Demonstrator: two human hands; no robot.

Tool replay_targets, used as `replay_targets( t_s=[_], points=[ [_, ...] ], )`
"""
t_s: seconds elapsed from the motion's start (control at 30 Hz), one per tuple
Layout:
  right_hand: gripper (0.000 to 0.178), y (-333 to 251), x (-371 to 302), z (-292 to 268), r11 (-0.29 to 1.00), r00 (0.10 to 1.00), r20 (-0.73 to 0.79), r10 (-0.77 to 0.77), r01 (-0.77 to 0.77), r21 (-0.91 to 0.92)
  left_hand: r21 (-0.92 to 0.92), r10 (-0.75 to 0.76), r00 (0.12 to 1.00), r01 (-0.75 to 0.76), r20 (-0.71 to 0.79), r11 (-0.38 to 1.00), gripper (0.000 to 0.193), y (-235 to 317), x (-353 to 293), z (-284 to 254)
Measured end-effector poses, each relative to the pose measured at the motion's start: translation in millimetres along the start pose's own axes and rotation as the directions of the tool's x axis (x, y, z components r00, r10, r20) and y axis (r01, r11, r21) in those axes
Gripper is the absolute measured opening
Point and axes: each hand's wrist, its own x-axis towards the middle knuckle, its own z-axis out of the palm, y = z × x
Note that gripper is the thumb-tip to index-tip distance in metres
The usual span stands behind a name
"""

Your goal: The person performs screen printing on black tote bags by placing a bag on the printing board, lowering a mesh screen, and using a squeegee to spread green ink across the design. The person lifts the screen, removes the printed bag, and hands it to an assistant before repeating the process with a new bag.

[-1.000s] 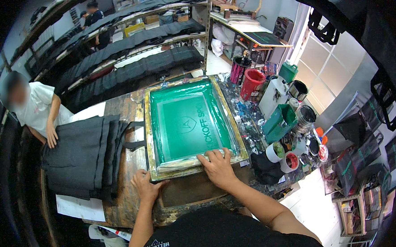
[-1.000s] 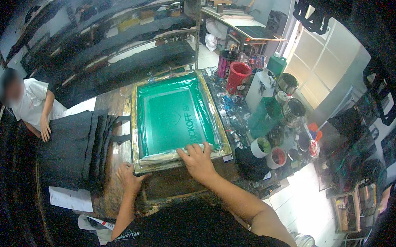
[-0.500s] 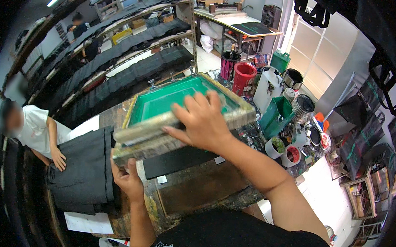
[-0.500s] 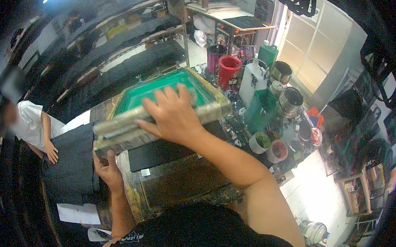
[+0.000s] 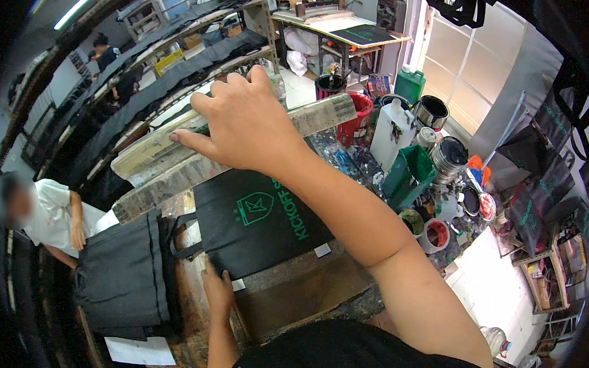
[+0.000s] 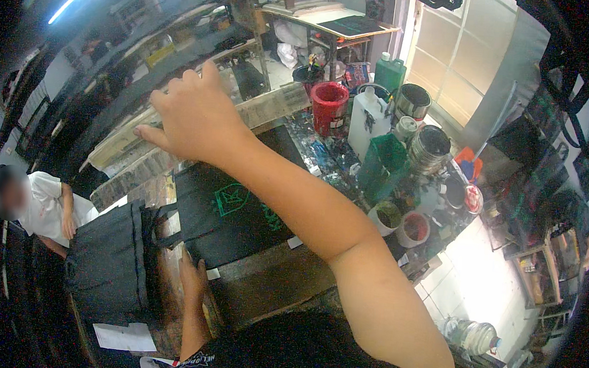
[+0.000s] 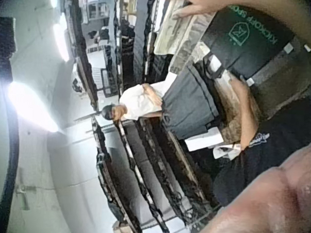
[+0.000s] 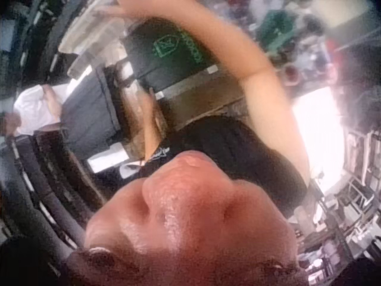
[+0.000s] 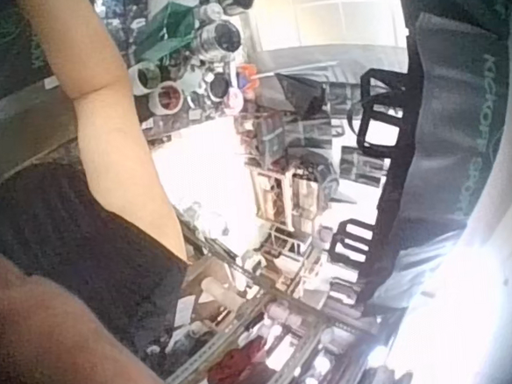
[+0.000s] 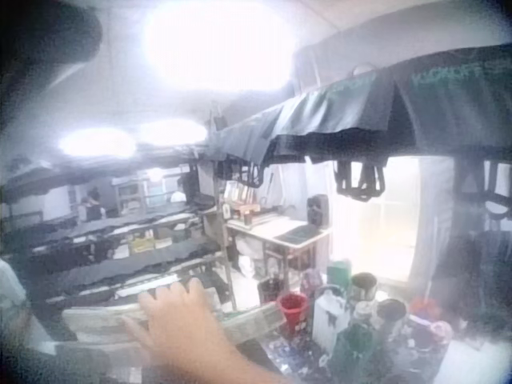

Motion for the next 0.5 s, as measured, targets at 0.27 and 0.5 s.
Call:
replay_targets(
  t_s=[0.27, 0.5],
  points=[
    [0.061, 4.7, 15.0, 6.1, 0.999, 0.998, 0.061, 0.016, -0.014, -0.033, -0.407, 0.102, 0.956, -0.212, -0.275, 0.888, 0.03, -2.2, 74.2, -87.8],
    [0.061, 5.3, 13.3, 9.4, 0.996, 0.998, 0.058, 0.006, -0.001, -0.085, -0.425, -0.066, 0.927, -0.105, -0.368, 0.899, 0.03, -82.5, 79.2, -253.8]
  ],
)
